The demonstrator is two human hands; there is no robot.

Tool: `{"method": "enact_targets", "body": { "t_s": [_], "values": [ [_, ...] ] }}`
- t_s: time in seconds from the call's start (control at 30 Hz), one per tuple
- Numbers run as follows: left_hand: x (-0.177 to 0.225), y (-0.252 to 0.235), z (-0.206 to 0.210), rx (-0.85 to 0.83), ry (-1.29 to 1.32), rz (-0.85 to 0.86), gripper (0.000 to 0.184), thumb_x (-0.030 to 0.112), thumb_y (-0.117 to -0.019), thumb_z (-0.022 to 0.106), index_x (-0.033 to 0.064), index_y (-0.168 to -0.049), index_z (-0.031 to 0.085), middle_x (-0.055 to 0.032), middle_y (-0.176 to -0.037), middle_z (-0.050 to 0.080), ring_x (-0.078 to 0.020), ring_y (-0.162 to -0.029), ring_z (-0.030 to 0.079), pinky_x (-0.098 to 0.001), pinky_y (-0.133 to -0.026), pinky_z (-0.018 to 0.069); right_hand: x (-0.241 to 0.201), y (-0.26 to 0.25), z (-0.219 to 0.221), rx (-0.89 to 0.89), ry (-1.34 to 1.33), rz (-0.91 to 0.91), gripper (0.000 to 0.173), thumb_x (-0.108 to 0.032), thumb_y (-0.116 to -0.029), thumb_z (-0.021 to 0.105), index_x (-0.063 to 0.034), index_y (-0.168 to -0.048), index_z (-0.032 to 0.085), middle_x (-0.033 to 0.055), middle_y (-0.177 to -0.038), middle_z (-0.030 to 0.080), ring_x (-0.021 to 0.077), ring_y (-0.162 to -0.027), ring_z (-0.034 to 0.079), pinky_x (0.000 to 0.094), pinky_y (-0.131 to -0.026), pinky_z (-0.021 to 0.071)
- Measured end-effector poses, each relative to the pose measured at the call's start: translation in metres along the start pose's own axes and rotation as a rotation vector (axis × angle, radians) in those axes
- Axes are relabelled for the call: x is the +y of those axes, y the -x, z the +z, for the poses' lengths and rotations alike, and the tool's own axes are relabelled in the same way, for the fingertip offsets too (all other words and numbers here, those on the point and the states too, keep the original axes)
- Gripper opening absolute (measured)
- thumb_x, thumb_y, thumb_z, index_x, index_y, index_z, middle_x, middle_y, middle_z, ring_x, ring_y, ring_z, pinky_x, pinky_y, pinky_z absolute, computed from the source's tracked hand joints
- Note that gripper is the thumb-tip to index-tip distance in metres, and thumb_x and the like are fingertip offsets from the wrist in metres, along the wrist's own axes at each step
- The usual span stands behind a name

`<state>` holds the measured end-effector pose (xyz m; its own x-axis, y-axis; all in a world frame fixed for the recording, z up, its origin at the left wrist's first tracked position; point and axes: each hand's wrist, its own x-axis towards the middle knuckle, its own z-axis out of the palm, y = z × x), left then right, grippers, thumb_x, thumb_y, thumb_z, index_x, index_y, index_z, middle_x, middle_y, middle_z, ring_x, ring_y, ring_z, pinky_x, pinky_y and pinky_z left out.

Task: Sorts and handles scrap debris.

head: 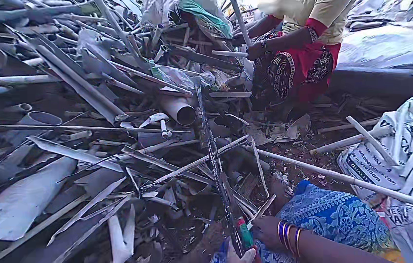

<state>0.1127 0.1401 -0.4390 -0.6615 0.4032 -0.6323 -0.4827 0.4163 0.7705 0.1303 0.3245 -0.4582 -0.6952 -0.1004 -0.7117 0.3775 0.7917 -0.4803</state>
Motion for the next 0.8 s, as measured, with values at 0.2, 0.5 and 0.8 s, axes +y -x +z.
{"method": "enact_targets", "body": {
  "t_s": [0.2, 0.5, 0.8],
  "values": [
    [0.005, -0.003, -0.002, -0.069, 0.168, -0.127, 0.052, -0.003, -0.0932, 0.065, -0.0039, -0.138, 0.040, -0.0084, -0.076, 0.064, -0.0123, -0.047, 0.060, -0.0256, -0.048, 0.0559, -0.021, 0.009, -0.012, -0.216, 0.160, 0.020, 0.052, -0.032, -0.1127, 0.035, -0.0004, -0.153, 0.042, 0.0294, -0.144, 0.053, 0.0444, -0.136, 0.051, 0.0598, -0.110, 0.0412],
    [-0.003, -0.005, -0.008, -0.118, 0.273, -0.066, 0.054, 0.003, -0.0866, 0.068, 0.0005, -0.133, 0.041, 0.0025, -0.085, 0.067, -0.0066, -0.052, 0.064, -0.0217, -0.047, 0.0582, 0.002, 0.015, 0.019, 0.402, -0.288, -0.420, 0.036, -0.010, -0.1027, 0.042, 0.0037, -0.118, 0.072, 0.0156, -0.108, 0.075, 0.0197, -0.104, 0.071, 0.0339, -0.092, 0.0544],
    [-0.009, -0.003, -0.019, -0.226, 0.181, 0.039, 0.047, 0.006, -0.0846, 0.073, 0.0051, -0.124, 0.048, 0.0068, -0.078, 0.068, -0.0031, -0.056, 0.066, -0.0182, -0.053, 0.0584, -0.009, 0.010, 0.024, 0.229, -0.586, -0.319, 0.042, -0.039, -0.0986, 0.061, -0.0064, -0.124, 0.065, -0.0052, -0.098, 0.071, -0.0047, -0.089, 0.065, 0.0163, -0.081, 0.0543]
  ]
}}
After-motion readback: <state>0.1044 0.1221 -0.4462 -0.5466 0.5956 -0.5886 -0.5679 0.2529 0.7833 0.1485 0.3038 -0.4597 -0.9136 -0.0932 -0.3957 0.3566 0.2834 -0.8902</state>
